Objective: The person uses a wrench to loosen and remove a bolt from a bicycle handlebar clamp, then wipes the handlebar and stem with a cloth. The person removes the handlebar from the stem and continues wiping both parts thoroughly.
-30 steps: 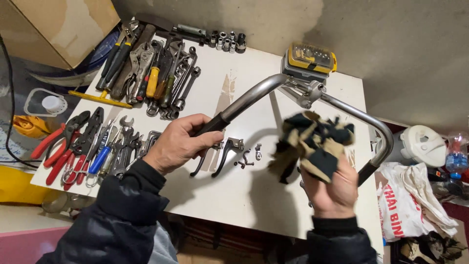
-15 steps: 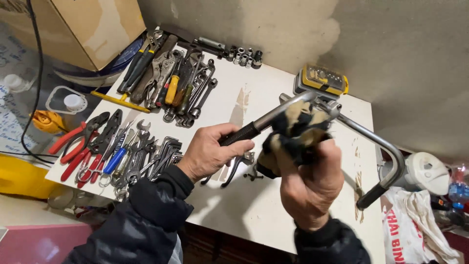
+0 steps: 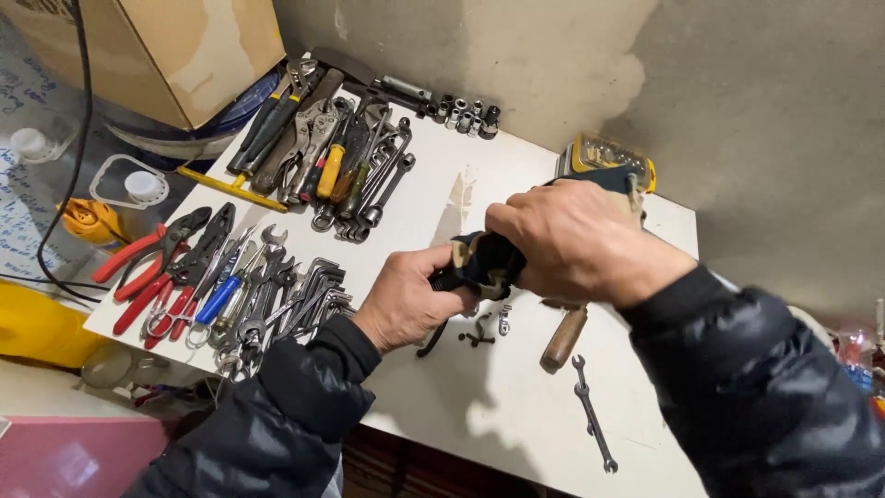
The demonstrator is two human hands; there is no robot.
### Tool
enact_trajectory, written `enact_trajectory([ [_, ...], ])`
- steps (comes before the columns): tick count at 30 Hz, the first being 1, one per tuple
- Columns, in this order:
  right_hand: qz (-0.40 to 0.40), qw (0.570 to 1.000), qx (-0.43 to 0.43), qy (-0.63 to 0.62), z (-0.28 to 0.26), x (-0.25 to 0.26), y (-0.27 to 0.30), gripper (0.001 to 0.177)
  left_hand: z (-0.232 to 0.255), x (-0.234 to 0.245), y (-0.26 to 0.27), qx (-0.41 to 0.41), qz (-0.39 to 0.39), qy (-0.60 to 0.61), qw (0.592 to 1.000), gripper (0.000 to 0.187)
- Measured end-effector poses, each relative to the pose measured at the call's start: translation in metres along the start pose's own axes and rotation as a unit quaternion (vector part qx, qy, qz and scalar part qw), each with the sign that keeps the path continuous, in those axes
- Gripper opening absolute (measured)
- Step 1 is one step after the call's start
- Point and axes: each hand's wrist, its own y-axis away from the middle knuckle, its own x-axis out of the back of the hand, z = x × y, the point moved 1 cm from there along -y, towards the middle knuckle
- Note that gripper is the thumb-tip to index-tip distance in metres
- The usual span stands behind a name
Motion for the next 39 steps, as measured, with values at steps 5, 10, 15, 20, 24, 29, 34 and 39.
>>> enact_trajectory([
  [5,0.026,0.999,0.002,0.047,-0.007,-0.010,-0.011,0.009,-0.012,0.004,-0.001,0.033,0.004,0.014,0.999,0.024],
  [10,0.438,0.869,0.127,0.192,-0.009,-0.061,-0.004,0.012,-0.017,0.001,0.002,0.065,-0.004,0.032,0.997,0.022],
  [15,0.309,0.938,0.124,0.100,-0.012,-0.048,-0.003,0.006,-0.027,0.001,0.004,0.090,-0.032,0.014,0.995,0.023],
  [20,-0.107,0.994,-0.025,0.027,-0.021,0.007,-0.023,0.013,-0.021,0.001,0.002,0.102,-0.035,-0.008,0.994,0.019],
  [24,0.082,0.992,0.095,-0.005,0.000,-0.008,-0.003,0.015,-0.010,0.003,0.002,0.112,-0.027,-0.008,0.993,0.016],
  [29,0.298,0.941,0.157,-0.016,0.025,-0.044,0.000,0.016,-0.009,-0.003,0.001,0.096,-0.025,-0.023,0.995,0.012],
  [34,0.207,0.956,0.084,-0.190,0.045,-0.022,0.016,0.034,-0.016,-0.002,0.003,0.096,-0.027,-0.033,0.994,0.010],
  [39,-0.024,0.902,-0.199,-0.382,0.053,-0.010,0.020,0.034,0.001,-0.003,0.006,0.103,-0.035,-0.014,0.994,0.010],
])
